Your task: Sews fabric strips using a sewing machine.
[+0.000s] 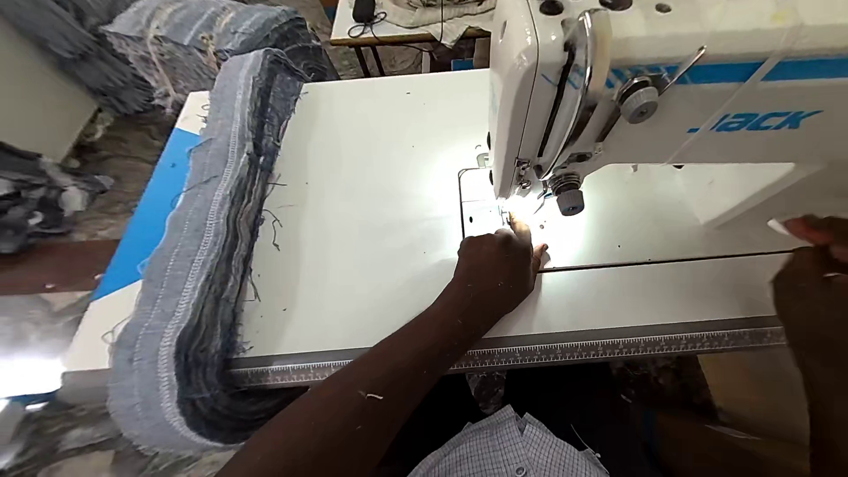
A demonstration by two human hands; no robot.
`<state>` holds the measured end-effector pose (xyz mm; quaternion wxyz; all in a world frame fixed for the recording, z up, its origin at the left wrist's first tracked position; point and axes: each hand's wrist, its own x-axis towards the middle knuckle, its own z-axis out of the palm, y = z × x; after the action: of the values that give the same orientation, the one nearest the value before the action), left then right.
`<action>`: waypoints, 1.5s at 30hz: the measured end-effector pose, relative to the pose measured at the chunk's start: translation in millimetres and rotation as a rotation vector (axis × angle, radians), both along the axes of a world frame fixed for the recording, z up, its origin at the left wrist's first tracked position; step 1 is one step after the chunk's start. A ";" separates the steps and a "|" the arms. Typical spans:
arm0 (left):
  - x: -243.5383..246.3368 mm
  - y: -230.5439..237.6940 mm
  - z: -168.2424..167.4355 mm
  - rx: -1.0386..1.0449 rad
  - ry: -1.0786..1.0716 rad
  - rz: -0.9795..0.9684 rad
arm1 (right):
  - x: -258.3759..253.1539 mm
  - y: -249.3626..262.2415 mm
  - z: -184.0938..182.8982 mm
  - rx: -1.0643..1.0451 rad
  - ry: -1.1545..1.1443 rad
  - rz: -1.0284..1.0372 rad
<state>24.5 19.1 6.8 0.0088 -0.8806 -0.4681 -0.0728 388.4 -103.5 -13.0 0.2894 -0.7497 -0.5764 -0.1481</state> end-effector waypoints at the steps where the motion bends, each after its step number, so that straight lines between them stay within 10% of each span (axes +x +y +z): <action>1: 0.1 1.0 1.0 -0.008 0.005 -0.003 | -0.8 0.4 -5.8 -0.064 -0.006 0.003; 8: -0.2 1.6 -2.6 -0.035 -0.047 0.001 | -58.2 39.3 31.5 0.196 0.093 0.198; 17: -31.7 -24.2 -18.8 -0.013 -0.237 -0.111 | -167.2 166.1 36.6 -0.408 0.535 0.253; 21: -42.5 -34.4 -20.5 0.008 -0.259 -0.132 | -188.8 166.5 35.7 -0.534 0.151 0.321; 34: -44.2 -32.9 -22.5 0.018 -0.294 -0.122 | -149.2 107.3 26.4 -0.341 0.792 0.482; 45: 19.1 7.9 -13.8 0.120 -0.540 -0.194 | -165.4 74.0 17.3 -0.190 0.504 0.592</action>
<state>43.6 26.9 -6.9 -0.0710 -0.8680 -0.3619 -0.3325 223.0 -29.6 4.3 0.3811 -0.5876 -0.6896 0.1843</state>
